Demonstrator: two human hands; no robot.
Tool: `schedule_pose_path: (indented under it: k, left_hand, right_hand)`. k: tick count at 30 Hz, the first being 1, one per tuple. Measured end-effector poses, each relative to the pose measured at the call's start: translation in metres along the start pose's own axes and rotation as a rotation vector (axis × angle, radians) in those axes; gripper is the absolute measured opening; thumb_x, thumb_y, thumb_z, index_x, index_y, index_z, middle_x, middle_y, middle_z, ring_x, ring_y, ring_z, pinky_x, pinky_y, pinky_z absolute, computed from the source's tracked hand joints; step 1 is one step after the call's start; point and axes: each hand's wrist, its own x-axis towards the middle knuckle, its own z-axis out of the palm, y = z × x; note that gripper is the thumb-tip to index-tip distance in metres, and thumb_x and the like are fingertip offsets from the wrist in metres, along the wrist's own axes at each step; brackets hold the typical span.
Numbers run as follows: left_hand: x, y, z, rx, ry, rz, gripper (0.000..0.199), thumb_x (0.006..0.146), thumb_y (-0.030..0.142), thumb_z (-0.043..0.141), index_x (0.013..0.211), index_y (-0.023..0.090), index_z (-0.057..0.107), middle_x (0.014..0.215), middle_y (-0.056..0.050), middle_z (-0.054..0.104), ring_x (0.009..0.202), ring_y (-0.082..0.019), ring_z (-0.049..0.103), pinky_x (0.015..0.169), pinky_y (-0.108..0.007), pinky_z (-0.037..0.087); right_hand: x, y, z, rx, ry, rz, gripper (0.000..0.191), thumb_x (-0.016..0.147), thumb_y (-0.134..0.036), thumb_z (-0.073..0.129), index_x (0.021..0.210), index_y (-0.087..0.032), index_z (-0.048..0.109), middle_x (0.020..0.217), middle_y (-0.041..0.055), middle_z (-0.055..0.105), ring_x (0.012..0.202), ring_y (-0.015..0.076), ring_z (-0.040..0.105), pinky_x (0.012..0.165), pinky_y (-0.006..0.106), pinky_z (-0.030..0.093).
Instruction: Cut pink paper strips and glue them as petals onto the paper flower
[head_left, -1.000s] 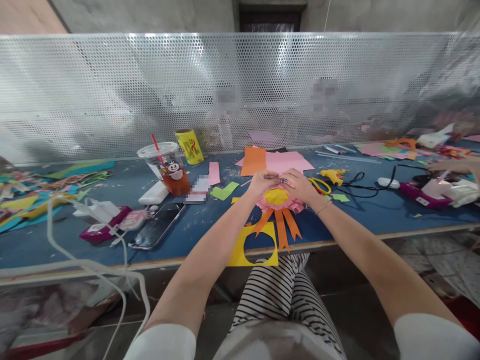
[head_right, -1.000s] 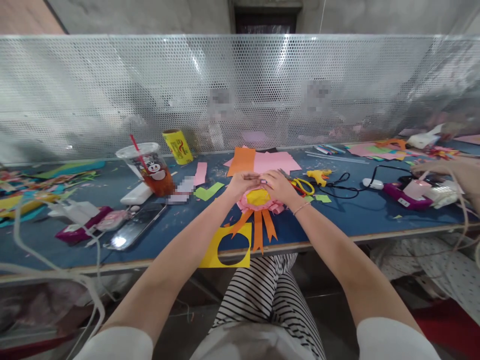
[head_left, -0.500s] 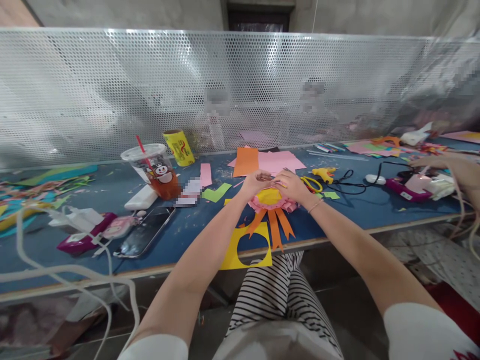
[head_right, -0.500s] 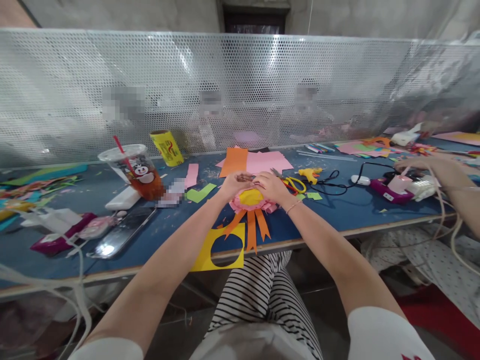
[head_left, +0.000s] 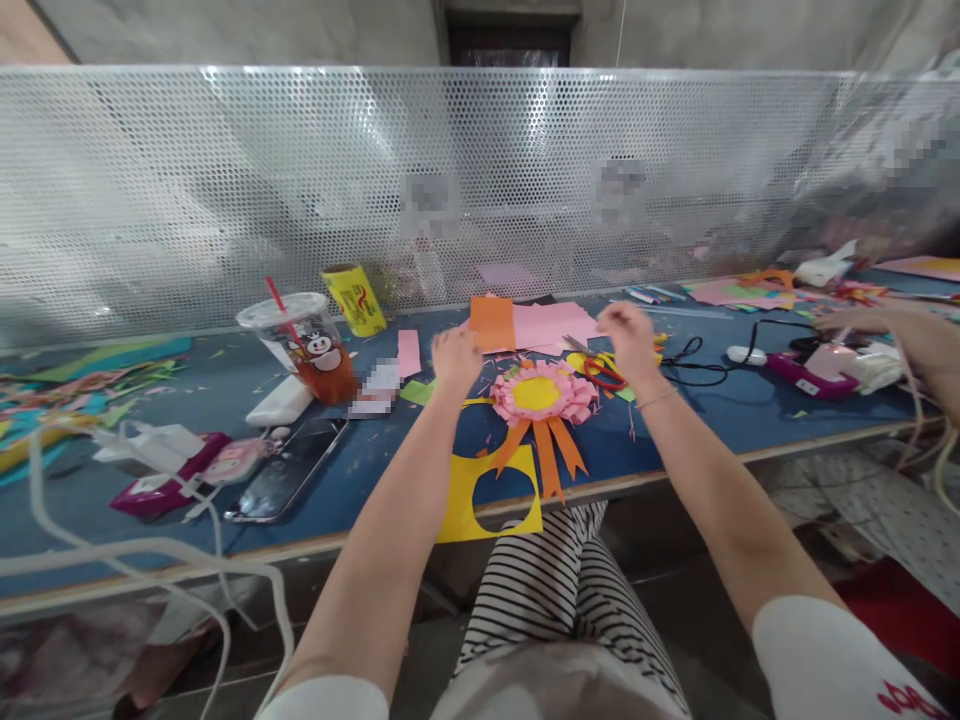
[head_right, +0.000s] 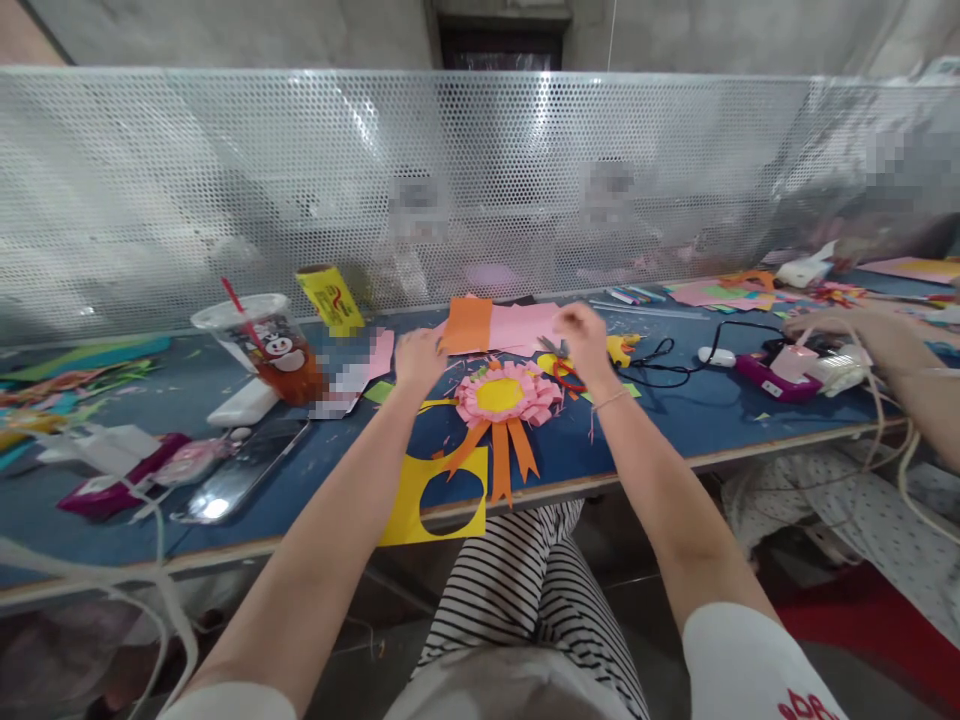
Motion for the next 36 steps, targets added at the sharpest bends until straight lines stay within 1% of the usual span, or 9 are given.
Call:
schedule_pose_path:
  k: [2,6,11,13,15,18,22,31,36]
  left_hand:
    - [0.002,-0.02,-0.007,0.259,0.066,-0.141,0.035,0.071,0.023,0.06,0.105,0.014,0.064,0.132,-0.022,0.043,0.13,-0.043,0.025,0.105,-0.06,0.009]
    - [0.005,-0.043,-0.003,0.525,-0.061,-0.313,0.044,0.067,0.026,0.061,0.109,0.011,0.063,0.136,-0.027,0.039,0.133,-0.048,0.013,0.098,-0.068,0.0]
    - [0.009,-0.047,0.008,0.612,-0.163,-0.374,0.051,0.068,0.029,0.058,0.113,0.007,0.061,0.137,-0.03,0.036,0.133,-0.047,0.015,0.098,-0.069,-0.001]
    - [0.011,-0.048,0.008,0.563,-0.157,-0.435,0.055,0.066,0.03,0.059,0.116,0.007,0.059,0.141,-0.03,0.03,0.134,-0.048,0.011,0.096,-0.071,0.0]
    - [0.012,-0.049,0.006,0.481,-0.146,-0.49,0.06,0.063,0.032,0.063,0.118,0.008,0.058,0.144,-0.028,0.026,0.134,-0.05,0.006,0.095,-0.072,0.002]
    - [0.012,-0.052,0.004,0.37,-0.102,-0.52,0.063,0.06,0.03,0.066,0.119,0.008,0.058,0.145,-0.028,0.024,0.134,-0.05,0.002,0.096,-0.071,0.001]
    - [0.013,-0.056,0.006,0.339,-0.024,-0.575,0.063,0.057,0.025,0.068,0.117,0.009,0.059,0.141,-0.028,0.032,0.133,-0.048,0.015,0.098,-0.068,-0.001]
    - [0.008,-0.049,0.002,0.445,-0.061,-0.517,0.056,0.068,0.026,0.061,0.12,0.007,0.056,0.141,-0.027,0.032,0.133,-0.043,0.021,0.102,-0.065,0.012]
    - [0.017,-0.028,0.0,-0.042,0.167,-0.097,0.038,0.077,0.023,0.053,0.112,0.013,0.062,0.124,-0.015,0.057,0.114,-0.026,0.052,0.102,-0.041,0.034]
  right_hand:
    - [0.004,0.0,-0.013,0.053,0.031,0.07,0.014,0.079,-0.029,0.054,0.086,-0.021,0.062,0.084,0.0053,0.061,0.086,0.0196,0.055,0.076,0.032,0.044]
    - [0.003,0.01,-0.034,0.148,0.082,0.12,0.016,0.079,-0.029,0.055,0.09,-0.02,0.061,0.085,0.0064,0.063,0.085,0.0187,0.056,0.074,0.031,0.044]
    - [0.005,0.045,-0.081,0.216,0.324,0.16,0.024,0.087,-0.031,0.04,0.094,-0.02,0.06,0.088,0.007,0.064,0.077,0.0143,0.058,0.07,0.028,0.046]
    - [0.008,0.058,-0.082,0.12,0.376,0.238,0.035,0.089,-0.031,0.03,0.094,-0.018,0.061,0.088,0.0053,0.065,0.073,0.0121,0.059,0.068,0.025,0.047]
    - [0.009,0.068,-0.067,-0.037,0.294,0.308,0.033,0.086,-0.031,0.036,0.087,-0.014,0.065,0.083,0.004,0.065,0.075,0.0126,0.06,0.073,0.024,0.048]
    - [0.001,0.075,-0.028,-0.384,-0.044,0.367,0.017,0.07,-0.027,0.062,0.077,-0.012,0.068,0.084,0.0103,0.066,0.088,0.0222,0.061,0.086,0.034,0.045]
    - [-0.012,0.077,0.002,-0.799,-0.375,0.442,0.03,0.07,-0.024,0.061,0.095,-0.008,0.065,0.098,0.025,0.062,0.094,0.0341,0.06,0.083,0.044,0.043]
    - [-0.009,0.061,0.008,-0.979,-0.506,0.534,0.047,0.08,-0.037,0.049,0.109,-0.001,0.054,0.107,0.0278,0.057,0.105,0.0341,0.056,0.086,0.039,0.04]
    - [-0.009,0.064,0.012,-0.975,-0.469,0.592,0.058,0.077,-0.043,0.052,0.114,0.003,0.048,0.111,0.0297,0.055,0.105,0.0357,0.055,0.086,0.04,0.041]
